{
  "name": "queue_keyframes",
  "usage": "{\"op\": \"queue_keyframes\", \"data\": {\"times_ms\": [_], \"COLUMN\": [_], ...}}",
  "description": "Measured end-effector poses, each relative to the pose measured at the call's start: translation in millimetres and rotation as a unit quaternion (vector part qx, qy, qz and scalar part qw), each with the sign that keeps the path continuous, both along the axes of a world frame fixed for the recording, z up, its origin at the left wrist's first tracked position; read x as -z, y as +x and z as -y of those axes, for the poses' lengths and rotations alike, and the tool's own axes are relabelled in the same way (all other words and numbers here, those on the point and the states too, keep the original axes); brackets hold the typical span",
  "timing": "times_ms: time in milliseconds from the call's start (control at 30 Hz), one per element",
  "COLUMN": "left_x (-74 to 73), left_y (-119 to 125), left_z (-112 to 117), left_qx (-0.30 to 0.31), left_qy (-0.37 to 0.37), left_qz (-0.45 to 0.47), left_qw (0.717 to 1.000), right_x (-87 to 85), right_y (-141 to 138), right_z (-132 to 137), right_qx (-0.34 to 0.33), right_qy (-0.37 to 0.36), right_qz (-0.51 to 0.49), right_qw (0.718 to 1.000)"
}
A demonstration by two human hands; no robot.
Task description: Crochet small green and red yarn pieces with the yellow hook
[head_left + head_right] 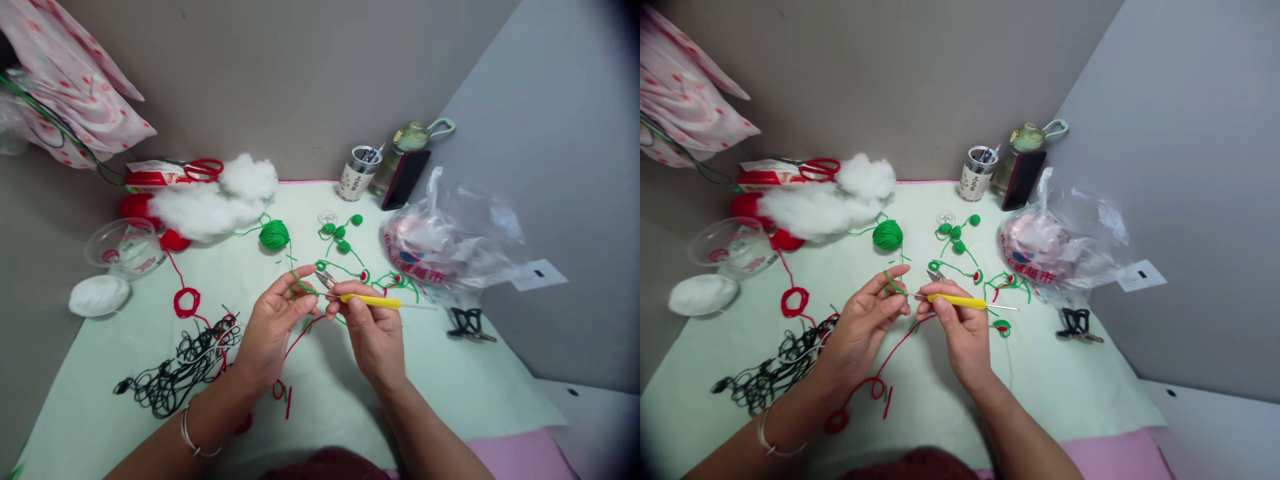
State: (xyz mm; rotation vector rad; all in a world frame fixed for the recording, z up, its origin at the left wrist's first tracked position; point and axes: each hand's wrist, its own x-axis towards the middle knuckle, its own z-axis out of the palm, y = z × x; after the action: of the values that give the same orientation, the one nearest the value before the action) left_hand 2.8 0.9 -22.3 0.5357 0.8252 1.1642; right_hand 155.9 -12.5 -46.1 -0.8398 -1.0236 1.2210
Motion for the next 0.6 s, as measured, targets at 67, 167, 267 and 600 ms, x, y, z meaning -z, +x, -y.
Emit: {"op": "queue_keyframes", "data": {"times_ms": [67,167,267,600], "left_x": [-0.2,-0.2,0.5,5.1], "left_y": [0.2,0.9,2.6,0.8], "left_z": [0.3,1.3,3.1,4.5], "left_qx": [0.002,0.014,0.034,0.021], "left_qy": [0.002,0.007,0.02,0.075], "left_qz": [-0.001,0.006,0.019,-0.043], "left_qw": [1.0,1.0,0.999,0.996], "right_x": [0.5,0.9,0.5,-0.9], "right_y": [0.2,0.2,-0.7,-2.1], "right_z": [0.3,0.8,0.4,0.0], "right_qx": [0.001,-0.002,-0.008,-0.019], "right_qy": [0.003,0.012,0.032,0.019], "right_qz": [0.005,0.016,0.031,0.014], "right_qw": [1.0,1.0,0.999,1.0]}}
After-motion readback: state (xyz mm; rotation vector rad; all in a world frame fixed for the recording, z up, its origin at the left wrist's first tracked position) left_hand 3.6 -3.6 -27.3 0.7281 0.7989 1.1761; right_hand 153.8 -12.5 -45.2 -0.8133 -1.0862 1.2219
